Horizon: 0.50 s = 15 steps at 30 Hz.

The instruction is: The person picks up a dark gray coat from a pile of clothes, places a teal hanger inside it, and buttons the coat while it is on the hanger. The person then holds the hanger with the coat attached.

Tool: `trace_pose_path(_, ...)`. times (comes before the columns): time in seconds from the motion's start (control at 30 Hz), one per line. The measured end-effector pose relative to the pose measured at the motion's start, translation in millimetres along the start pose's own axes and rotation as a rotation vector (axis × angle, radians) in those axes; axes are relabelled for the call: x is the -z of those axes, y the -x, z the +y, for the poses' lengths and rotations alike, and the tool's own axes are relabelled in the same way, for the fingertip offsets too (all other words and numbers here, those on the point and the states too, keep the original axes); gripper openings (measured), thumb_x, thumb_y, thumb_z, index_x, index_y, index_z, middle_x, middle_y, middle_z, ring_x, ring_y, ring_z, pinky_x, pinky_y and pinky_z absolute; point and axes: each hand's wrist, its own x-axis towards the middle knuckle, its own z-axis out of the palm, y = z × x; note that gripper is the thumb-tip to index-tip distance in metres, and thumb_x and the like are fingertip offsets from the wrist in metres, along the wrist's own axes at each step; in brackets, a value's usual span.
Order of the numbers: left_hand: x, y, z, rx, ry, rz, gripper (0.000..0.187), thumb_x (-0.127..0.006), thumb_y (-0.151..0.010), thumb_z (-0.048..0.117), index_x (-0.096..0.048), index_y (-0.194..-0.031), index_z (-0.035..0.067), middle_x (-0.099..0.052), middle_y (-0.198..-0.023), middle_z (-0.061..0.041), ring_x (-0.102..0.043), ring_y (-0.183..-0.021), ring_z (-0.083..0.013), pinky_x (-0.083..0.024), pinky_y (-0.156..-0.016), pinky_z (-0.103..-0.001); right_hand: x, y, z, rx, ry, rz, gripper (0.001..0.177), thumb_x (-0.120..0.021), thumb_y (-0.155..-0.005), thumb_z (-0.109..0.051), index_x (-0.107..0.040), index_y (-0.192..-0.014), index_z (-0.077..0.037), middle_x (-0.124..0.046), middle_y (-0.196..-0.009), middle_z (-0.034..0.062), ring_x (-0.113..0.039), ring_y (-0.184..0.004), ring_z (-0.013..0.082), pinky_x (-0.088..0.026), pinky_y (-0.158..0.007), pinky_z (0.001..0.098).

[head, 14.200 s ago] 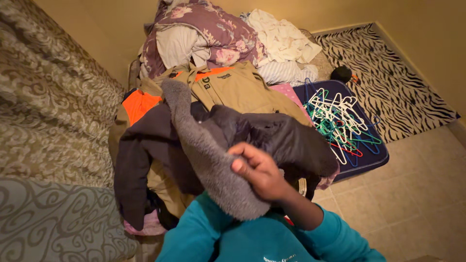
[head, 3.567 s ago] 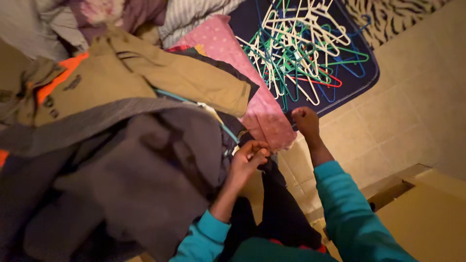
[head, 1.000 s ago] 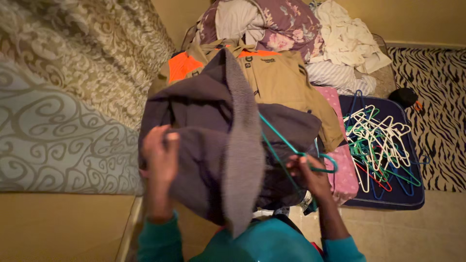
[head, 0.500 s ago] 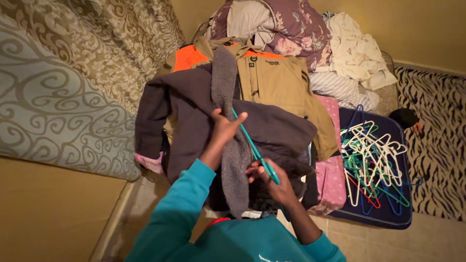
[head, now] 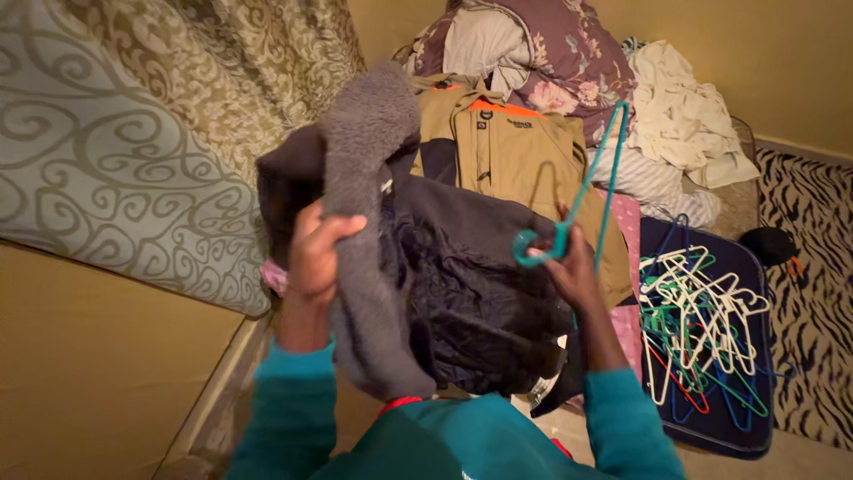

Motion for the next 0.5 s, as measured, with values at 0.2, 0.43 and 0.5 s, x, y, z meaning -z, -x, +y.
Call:
trace_pose_path(0.2, 30, 59, 65, -0.275, 0.07, 0.124, 0.069, -0.069, -0.062, -0.004, -0.062, -0.131, -0.002, -0.067, -0.124, -0.018, -0.068, -0.112, -0.0326, -0.055, -0.102, -0.044, -78, -46, 82, -0.147, 0.393, -0.226, 0.069, -0.089, -0.07, -0.019, -0.052, -0.126, -0.003, -0.064, -0.111, 0.0273, -0.062, -0.103, 0.0464, -0.051, -0.081, 0.05)
trace_pose_path(0.43, 116, 25, 107, -0.532, -0.561, 0.417, 0.057, -0.074, -0.068, 0.0, -0.062, -0.124, -0.003, -0.066, -0.124, -0.018, -0.065, -0.114, -0.0318, -0.053, -0.101, -0.042, -51, -56, 63, -0.033, 0.159, 0.422, 0.025, -0.079, -0.091, -0.011, -0.055, -0.094, -0.006, -0.059, -0.085, 0.0084, -0.058, -0.079, 0.025, -0.047, -0.073, 0.0374)
trace_pose_path(0.5, 121, 1, 114, -0.593, -0.669, 0.439, 0.052, -0.075, -0.071, 0.002, -0.063, -0.121, -0.003, -0.066, -0.122, -0.018, -0.065, -0.113, -0.0316, -0.053, -0.099, -0.041, 17, -54, 59, -0.087, 0.169, 0.485, 0.021, -0.076, -0.087, -0.013, -0.056, -0.092, -0.008, -0.055, -0.082, 0.0008, -0.054, -0.076, 0.0186, -0.044, -0.07, 0.0337)
